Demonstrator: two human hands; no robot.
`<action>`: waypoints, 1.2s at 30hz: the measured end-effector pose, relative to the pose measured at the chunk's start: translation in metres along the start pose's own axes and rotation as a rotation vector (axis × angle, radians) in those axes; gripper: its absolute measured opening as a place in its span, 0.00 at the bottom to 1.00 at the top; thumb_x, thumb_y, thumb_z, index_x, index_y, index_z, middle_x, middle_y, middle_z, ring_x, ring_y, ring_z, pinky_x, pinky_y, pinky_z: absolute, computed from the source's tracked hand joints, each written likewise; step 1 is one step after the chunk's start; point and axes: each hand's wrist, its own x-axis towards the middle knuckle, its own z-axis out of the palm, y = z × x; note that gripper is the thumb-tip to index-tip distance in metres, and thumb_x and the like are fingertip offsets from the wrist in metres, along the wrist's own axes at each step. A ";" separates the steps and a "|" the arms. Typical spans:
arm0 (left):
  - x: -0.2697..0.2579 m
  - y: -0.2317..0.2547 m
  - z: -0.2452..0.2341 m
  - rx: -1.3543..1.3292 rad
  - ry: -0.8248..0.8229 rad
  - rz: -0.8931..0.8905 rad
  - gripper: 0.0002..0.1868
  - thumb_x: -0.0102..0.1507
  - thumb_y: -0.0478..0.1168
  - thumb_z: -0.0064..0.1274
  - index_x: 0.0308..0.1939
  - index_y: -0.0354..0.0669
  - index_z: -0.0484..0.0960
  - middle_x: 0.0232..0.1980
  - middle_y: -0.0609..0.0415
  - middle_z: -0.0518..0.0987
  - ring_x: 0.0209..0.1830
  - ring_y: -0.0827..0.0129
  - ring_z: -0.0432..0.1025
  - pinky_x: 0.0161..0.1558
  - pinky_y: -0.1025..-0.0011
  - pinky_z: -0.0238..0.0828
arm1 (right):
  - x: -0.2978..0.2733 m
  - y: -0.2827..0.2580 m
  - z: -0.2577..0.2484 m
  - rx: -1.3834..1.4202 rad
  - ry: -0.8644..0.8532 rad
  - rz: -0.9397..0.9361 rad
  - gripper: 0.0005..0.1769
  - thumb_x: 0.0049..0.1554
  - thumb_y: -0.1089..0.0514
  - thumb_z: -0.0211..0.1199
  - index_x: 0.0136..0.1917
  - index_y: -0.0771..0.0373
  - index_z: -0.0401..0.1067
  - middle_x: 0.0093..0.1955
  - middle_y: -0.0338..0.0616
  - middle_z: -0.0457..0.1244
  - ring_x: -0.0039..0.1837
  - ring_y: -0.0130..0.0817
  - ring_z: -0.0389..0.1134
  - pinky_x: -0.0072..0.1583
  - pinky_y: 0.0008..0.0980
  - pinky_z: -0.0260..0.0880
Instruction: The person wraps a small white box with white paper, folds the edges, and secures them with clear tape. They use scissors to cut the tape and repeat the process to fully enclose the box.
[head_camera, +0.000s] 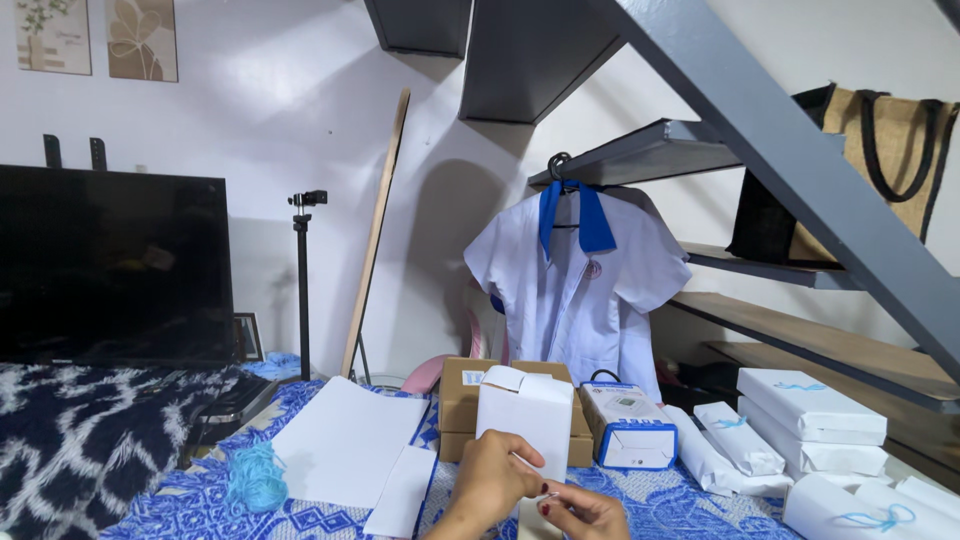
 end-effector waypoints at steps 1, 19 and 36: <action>-0.002 0.003 -0.001 0.000 0.007 -0.023 0.13 0.50 0.29 0.64 0.39 0.36 0.86 0.35 0.46 0.88 0.33 0.71 0.84 0.40 0.75 0.81 | -0.002 -0.003 0.002 -0.059 0.027 0.025 0.18 0.48 0.71 0.73 0.54 0.73 0.83 0.44 0.56 0.77 0.46 0.33 0.77 0.53 0.34 0.78; -0.019 0.023 -0.036 0.175 -0.148 0.336 0.19 0.49 0.24 0.64 0.39 0.37 0.74 0.45 0.47 0.78 0.30 0.66 0.81 0.34 0.69 0.78 | -0.033 -0.070 0.024 0.193 -0.285 -0.196 0.07 0.54 0.74 0.68 0.48 0.77 0.76 0.52 0.56 0.72 0.52 0.34 0.74 0.57 0.34 0.75; -0.039 -0.069 -0.056 1.308 -0.506 -0.243 0.34 0.45 0.48 0.76 0.53 0.40 0.85 0.58 0.45 0.80 0.58 0.53 0.77 0.56 0.60 0.76 | -0.048 -0.090 0.028 0.096 -0.006 0.073 0.14 0.54 0.69 0.62 0.51 0.70 0.83 0.47 0.48 0.76 0.50 0.35 0.78 0.52 0.33 0.81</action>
